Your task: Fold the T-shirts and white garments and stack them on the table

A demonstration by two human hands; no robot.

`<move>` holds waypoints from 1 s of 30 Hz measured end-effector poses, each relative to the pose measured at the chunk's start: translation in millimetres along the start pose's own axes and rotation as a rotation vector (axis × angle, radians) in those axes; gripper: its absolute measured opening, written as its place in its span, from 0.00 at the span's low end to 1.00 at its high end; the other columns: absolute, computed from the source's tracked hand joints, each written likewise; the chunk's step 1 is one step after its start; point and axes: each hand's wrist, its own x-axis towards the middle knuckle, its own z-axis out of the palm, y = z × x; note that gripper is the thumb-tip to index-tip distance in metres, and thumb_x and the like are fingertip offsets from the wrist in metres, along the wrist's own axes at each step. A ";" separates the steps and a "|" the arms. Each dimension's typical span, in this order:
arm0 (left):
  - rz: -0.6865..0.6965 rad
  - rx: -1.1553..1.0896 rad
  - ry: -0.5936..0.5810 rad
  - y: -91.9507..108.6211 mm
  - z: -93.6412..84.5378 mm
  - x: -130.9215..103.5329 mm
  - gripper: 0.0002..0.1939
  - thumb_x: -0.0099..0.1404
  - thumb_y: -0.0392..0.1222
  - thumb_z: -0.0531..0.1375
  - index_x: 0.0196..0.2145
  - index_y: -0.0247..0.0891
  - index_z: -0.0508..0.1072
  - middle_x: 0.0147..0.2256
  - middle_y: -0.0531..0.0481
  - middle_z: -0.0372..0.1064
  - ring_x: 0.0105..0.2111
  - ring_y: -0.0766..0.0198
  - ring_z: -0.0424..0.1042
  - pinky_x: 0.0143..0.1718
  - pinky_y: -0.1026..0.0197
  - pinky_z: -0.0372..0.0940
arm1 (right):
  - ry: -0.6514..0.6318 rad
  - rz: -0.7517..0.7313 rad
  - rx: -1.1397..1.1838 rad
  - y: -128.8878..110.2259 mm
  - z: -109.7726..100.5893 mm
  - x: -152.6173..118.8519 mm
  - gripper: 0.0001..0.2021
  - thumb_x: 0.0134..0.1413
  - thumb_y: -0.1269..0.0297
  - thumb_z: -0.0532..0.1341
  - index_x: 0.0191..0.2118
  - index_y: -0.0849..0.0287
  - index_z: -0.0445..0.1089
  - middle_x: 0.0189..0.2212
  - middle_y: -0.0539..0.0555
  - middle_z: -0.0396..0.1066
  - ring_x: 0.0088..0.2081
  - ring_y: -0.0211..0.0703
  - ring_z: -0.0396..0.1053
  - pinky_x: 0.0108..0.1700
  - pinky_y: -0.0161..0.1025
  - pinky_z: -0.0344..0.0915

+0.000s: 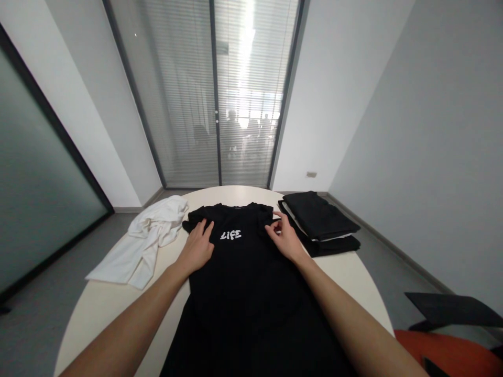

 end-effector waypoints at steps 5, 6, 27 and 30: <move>0.000 0.024 -0.025 -1.2 -0.9 0.1 0.34 0.60 0.31 0.53 0.65 0.28 0.59 0.67 0.31 0.51 0.66 0.40 0.53 0.65 0.41 0.54 | 0.034 0.249 -0.144 6.8 -0.2 12.8 0.29 0.65 0.50 0.53 0.63 0.67 0.60 0.27 0.53 0.74 0.34 0.49 0.76 0.43 0.42 0.68; -0.001 0.032 -0.030 -1.7 -0.5 0.1 0.34 0.60 0.31 0.53 0.66 0.28 0.59 0.67 0.31 0.51 0.66 0.40 0.53 0.65 0.41 0.54 | 0.026 0.256 -0.198 8.2 -0.9 15.0 0.28 0.65 0.51 0.52 0.62 0.66 0.62 0.27 0.54 0.75 0.35 0.49 0.76 0.42 0.42 0.68; 0.003 0.039 -0.085 -0.3 -5.2 0.5 0.31 0.62 0.31 0.53 0.63 0.35 0.66 0.67 0.36 0.53 0.66 0.41 0.54 0.63 0.37 0.55 | 0.055 0.399 -0.757 -19.2 -17.5 73.6 0.18 0.65 0.66 0.50 0.54 0.66 0.70 0.45 0.73 0.74 0.48 0.60 0.75 0.48 0.51 0.69; 0.004 0.050 -0.089 -0.4 -5.5 0.4 0.31 0.62 0.31 0.52 0.63 0.35 0.65 0.67 0.36 0.52 0.66 0.41 0.54 0.63 0.37 0.55 | 0.156 0.346 -0.657 -20.8 -29.7 84.0 0.16 0.64 0.61 0.53 0.51 0.62 0.72 0.43 0.67 0.75 0.47 0.57 0.74 0.49 0.48 0.68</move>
